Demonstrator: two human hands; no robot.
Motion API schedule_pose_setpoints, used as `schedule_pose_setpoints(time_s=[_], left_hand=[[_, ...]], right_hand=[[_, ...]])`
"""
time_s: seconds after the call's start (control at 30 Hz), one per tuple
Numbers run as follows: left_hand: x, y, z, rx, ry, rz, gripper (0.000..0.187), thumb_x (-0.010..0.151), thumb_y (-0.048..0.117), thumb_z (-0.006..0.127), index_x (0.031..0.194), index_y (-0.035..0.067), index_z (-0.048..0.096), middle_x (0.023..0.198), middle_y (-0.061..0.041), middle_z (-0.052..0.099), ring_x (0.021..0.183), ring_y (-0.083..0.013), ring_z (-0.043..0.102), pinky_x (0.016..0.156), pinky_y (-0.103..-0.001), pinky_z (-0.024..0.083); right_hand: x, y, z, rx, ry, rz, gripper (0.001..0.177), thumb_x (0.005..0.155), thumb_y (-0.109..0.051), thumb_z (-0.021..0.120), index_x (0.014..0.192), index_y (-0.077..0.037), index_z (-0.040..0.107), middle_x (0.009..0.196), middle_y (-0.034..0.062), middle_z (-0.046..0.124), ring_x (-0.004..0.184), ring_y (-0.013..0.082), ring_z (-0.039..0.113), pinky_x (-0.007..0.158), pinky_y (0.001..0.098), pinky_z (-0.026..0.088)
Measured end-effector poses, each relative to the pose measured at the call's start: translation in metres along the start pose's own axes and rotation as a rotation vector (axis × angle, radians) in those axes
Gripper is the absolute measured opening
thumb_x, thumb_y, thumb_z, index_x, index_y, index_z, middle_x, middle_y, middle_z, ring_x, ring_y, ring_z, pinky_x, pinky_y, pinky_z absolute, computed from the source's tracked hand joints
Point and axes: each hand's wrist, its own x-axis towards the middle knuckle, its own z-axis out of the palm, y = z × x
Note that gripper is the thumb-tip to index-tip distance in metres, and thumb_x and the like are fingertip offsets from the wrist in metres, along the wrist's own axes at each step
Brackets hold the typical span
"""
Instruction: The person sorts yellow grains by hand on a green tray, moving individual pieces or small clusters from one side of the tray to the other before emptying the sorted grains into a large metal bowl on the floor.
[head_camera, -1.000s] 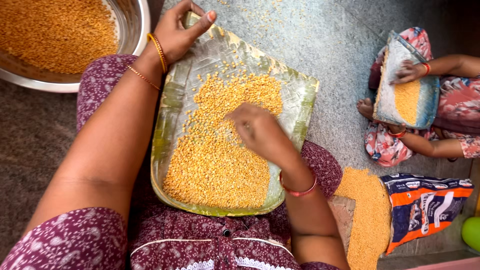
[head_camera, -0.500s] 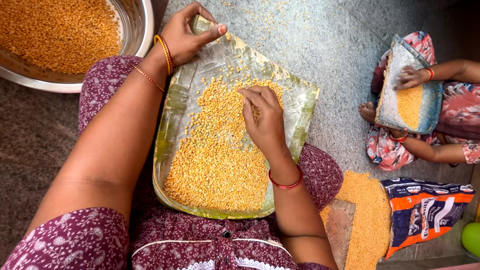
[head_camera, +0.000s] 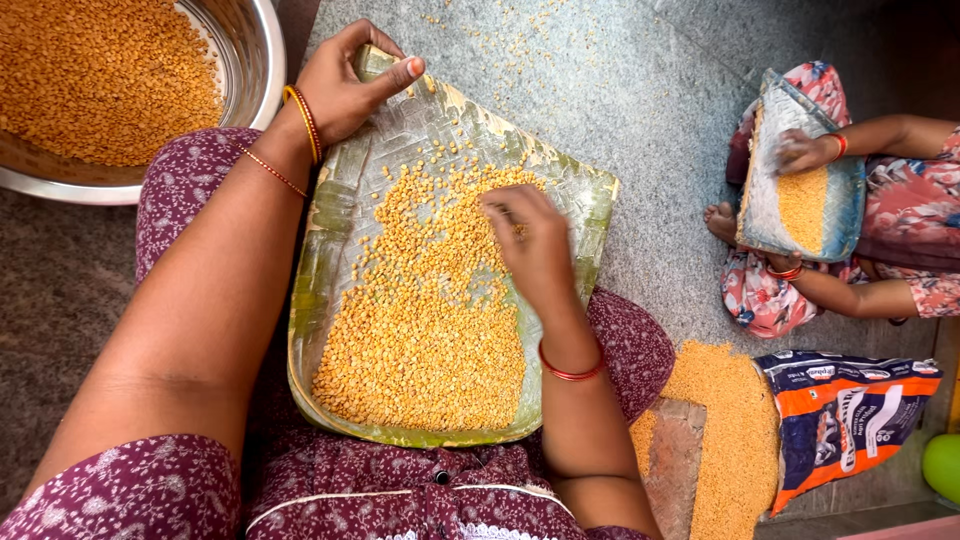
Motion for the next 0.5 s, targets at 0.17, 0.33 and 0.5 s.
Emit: schedule_pose_setpoints(time_s=[0.17,0.33,0.5], left_hand=[[0.0,0.007,-0.001,0.001,-0.008,-0.115,0.049,0.095,0.053,0.08,0.106,0.007,0.066,0.093,-0.005,0.065,0.086,-0.0113,0.057,0.078,-0.031,0.049],[-0.001,0.01,-0.002,-0.016,-0.018,-0.126,0.047,0.097,0.052,0.079,0.106,0.007,0.066,0.093,-0.003,0.065,0.083,-0.0094,0.056,0.077,-0.029,0.048],[0.0,0.009,-0.002,0.0,-0.005,-0.093,0.046,0.098,0.049,0.079,0.106,0.006,0.066,0.095,-0.003,0.067,0.086,-0.0078,0.057,0.079,-0.029,0.048]], right_hand=[[-0.007,0.009,-0.024,0.552,0.092,0.159,0.013,0.101,-0.001,0.06,0.113,-0.001,0.067,0.11,0.0116,0.074,0.106,0.0176,0.074,0.096,0.0294,0.062],[-0.01,0.014,-0.035,0.926,-0.103,0.328,0.022,0.101,0.004,0.051,0.121,0.0,0.058,0.122,0.0221,0.07,0.114,0.0287,0.071,0.101,0.0397,0.061],[-0.014,0.005,-0.038,1.09,-0.186,0.377,0.03,0.101,0.003,0.047,0.13,-0.002,0.045,0.128,0.0282,0.066,0.122,0.0357,0.068,0.107,0.0442,0.057]])
